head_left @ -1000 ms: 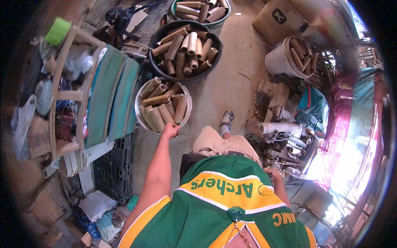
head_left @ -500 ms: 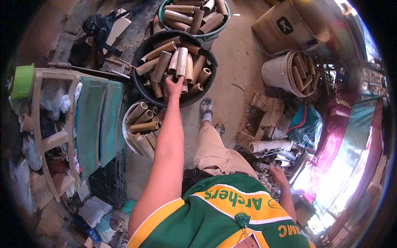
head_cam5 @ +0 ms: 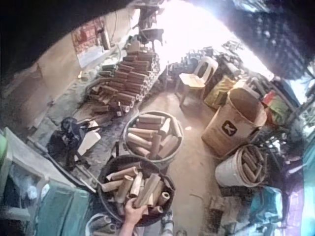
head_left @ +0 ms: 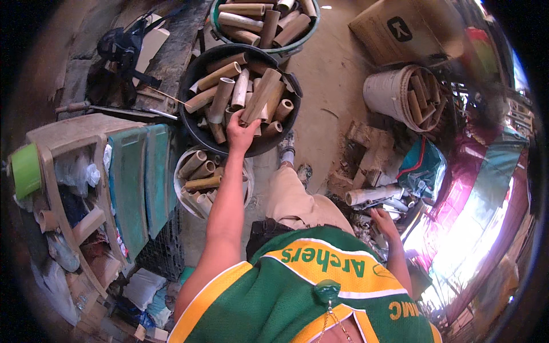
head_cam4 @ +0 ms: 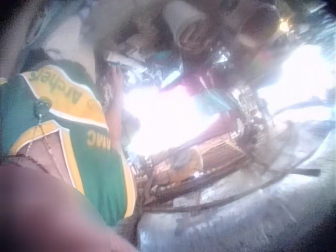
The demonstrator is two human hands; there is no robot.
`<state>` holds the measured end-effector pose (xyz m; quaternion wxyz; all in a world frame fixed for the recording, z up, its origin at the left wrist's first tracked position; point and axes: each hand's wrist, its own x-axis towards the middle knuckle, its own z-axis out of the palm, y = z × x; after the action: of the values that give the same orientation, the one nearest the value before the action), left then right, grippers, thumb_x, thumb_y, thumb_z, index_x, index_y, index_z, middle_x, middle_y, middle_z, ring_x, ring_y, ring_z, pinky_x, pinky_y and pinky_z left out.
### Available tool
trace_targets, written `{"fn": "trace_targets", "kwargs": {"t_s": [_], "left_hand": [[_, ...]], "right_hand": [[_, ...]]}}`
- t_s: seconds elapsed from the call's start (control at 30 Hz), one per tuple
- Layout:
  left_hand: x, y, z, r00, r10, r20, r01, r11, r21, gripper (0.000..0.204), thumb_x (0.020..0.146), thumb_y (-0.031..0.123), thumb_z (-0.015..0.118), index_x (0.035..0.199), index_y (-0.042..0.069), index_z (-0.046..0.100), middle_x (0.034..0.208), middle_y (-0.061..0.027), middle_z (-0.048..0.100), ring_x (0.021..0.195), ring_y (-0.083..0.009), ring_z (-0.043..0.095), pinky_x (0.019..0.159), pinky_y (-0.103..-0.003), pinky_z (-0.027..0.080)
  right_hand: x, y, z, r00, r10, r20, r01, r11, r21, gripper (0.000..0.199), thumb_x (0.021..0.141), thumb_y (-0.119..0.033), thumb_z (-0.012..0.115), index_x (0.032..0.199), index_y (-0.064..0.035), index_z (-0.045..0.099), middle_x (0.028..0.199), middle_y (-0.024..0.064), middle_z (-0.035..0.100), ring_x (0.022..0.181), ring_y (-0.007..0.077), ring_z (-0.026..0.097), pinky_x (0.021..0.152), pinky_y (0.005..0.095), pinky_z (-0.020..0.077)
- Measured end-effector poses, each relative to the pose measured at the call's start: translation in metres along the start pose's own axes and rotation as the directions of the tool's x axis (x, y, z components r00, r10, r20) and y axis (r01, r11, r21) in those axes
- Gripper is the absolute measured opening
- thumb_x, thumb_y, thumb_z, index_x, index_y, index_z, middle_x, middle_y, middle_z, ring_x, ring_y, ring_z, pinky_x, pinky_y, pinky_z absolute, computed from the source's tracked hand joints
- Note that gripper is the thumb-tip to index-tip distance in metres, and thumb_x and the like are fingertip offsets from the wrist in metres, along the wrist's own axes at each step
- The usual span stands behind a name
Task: The person walks to a drill press in a cluttered workshop, picks up small cylindrical wooden pieces, and drills holes in them one by one. After drilling, the person places the finished pieces into a bucket and then moves to a table to handle a black cylindrical object.
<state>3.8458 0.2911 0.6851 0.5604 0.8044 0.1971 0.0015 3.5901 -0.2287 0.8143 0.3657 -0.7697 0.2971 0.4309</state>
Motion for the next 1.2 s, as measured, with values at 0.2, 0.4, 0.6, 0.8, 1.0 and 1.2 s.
{"fn": "trace_targets", "kwargs": {"t_s": [0.2, 0.4, 0.6, 0.8, 1.0, 1.2], "left_hand": [[-0.017, 0.074, -0.036, 0.92, -0.273, 0.281, 0.382, 0.782, -0.493, 0.037, 0.089, 0.031, 0.07, 0.111, 0.003, 0.063, 0.09, -0.0073, 0.069, 0.071, -0.0134, 0.066, 0.065, -0.027, 0.054], [-0.006, 0.091, -0.06, 0.838, -0.304, 0.453, 0.531, 0.645, -0.549, 0.043, 0.092, 0.04, 0.06, 0.111, 0.002, 0.064, 0.083, -0.0061, 0.066, 0.064, -0.0151, 0.063, 0.054, -0.028, 0.051], [0.003, 0.091, -0.069, 0.738, -0.298, 0.605, 0.643, 0.581, -0.499, 0.041, 0.095, 0.049, 0.052, 0.104, 0.01, 0.06, 0.079, -0.0028, 0.063, 0.054, -0.0141, 0.059, 0.046, -0.029, 0.046], [0.007, 0.104, -0.076, 0.656, -0.343, 0.672, 0.732, 0.504, -0.458, 0.037, 0.093, 0.045, 0.058, 0.094, 0.008, 0.061, 0.071, -0.0044, 0.06, 0.049, -0.0179, 0.056, 0.044, -0.032, 0.043], [0.006, 0.115, -0.081, 0.678, -0.358, 0.642, 0.713, 0.532, -0.456, 0.041, 0.091, 0.047, 0.06, 0.098, 0.007, 0.064, 0.071, -0.004, 0.06, 0.05, -0.0167, 0.056, 0.044, -0.03, 0.042], [0.003, 0.084, -0.081, 0.739, -0.468, 0.485, 0.655, 0.668, -0.354, 0.047, 0.089, 0.05, 0.062, 0.1, 0.005, 0.068, 0.081, -0.0065, 0.068, 0.056, -0.0158, 0.061, 0.044, -0.028, 0.046]], "right_hand": [[0.009, -0.04, -0.003, 0.997, 0.067, 0.05, -0.076, 0.974, 0.214, 0.037, 0.101, -0.034, 0.059, 0.112, 0.0008, 0.066, 0.1, 0.0021, 0.068, 0.092, 0.0109, 0.057, 0.083, 0.0298, 0.0463], [0.019, -0.006, -0.008, 0.987, 0.162, -0.007, -0.159, 0.974, 0.16, 0.038, 0.1, -0.042, 0.059, 0.101, -0.0051, 0.065, 0.079, -0.0015, 0.056, 0.068, 0.0099, 0.052, 0.053, 0.0294, 0.0492], [0.02, 0.012, -0.014, 0.985, 0.168, 0.034, -0.172, 0.958, 0.229, 0.04, 0.1, -0.045, 0.058, 0.099, -0.006, 0.065, 0.077, 0.0, 0.057, 0.056, 0.0128, 0.057, 0.052, 0.0298, 0.0503], [0.009, -0.023, -0.017, 0.977, 0.203, 0.068, -0.214, 0.926, 0.312, 0.039, 0.099, -0.044, 0.06, 0.093, -0.0055, 0.064, 0.077, -0.0042, 0.052, 0.071, 0.0071, 0.047, 0.066, 0.0258, 0.0408], [0.017, -0.032, -0.014, 0.995, 0.095, -0.023, -0.09, 0.982, 0.167, 0.041, 0.099, -0.044, 0.059, 0.094, -0.0038, 0.064, 0.078, -0.0032, 0.052, 0.072, 0.0092, 0.047, 0.062, 0.0276, 0.041], [0.044, 0.022, -0.017, 0.985, 0.172, 0.036, -0.175, 0.952, 0.25, 0.048, 0.098, -0.047, 0.059, 0.092, 0.0006, 0.066, 0.081, 0.0008, 0.059, 0.074, 0.0115, 0.05, 0.068, 0.0323, 0.0444]]}}
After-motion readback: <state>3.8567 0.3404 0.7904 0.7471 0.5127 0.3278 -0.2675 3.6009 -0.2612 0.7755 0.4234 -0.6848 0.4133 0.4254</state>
